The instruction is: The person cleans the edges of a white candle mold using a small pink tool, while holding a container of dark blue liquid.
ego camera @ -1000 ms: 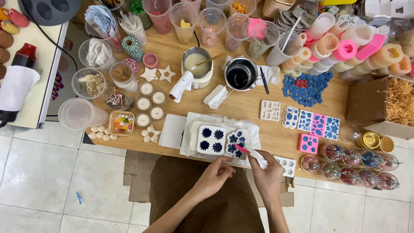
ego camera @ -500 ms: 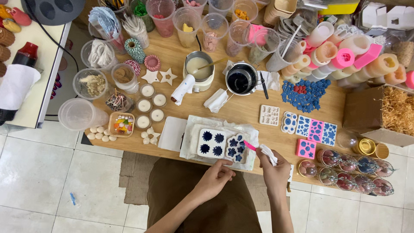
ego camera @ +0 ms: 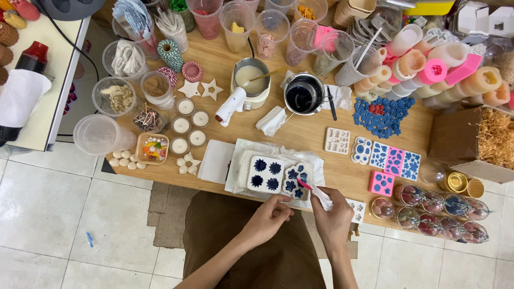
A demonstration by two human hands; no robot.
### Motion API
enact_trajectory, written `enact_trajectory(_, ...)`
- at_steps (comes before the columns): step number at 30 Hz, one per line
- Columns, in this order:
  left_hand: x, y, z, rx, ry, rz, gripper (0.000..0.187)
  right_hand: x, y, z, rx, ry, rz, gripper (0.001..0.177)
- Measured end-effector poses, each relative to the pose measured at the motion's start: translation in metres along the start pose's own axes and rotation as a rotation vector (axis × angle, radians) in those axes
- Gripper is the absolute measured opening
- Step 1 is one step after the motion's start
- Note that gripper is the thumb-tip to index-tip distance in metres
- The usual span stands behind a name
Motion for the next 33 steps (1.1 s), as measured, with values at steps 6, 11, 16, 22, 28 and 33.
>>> enact_trajectory(6,0.0,-0.001,0.0,-0.009,-0.002,0.01,0.036,-0.003,-0.002,-0.001,-0.013,-0.043,0.005,0.02)
enact_trajectory(11,-0.001,-0.003,0.001,0.012,0.008,0.041,0.037,-0.003,0.001,-0.002,-0.022,0.004,0.022,0.02)
enact_trajectory(16,-0.001,-0.002,0.001,-0.007,-0.001,0.026,0.037,-0.004,0.008,-0.005,-0.033,0.017,0.108,0.019)
enact_trajectory(22,0.0,0.001,0.0,-0.024,-0.005,0.019,0.037,-0.003,0.014,-0.004,-0.052,0.037,0.162,0.018)
enact_trajectory(28,-0.002,0.0,0.0,-0.028,-0.012,0.024,0.036,-0.007,0.014,0.0,-0.026,0.045,0.283,0.023)
enact_trajectory(33,-0.002,-0.002,0.0,-0.027,-0.012,0.043,0.036,0.003,-0.016,-0.008,0.237,-0.015,-0.258,0.014)
Point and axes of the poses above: each hand's wrist, its own x-axis towards the middle knuckle, its own z-axis out of the back of the hand, y = z × x, the point moved 2 cm from there along x, towards the middle knuckle, and after that the axes turned 6 degrees about x, right-handed, at the moved point
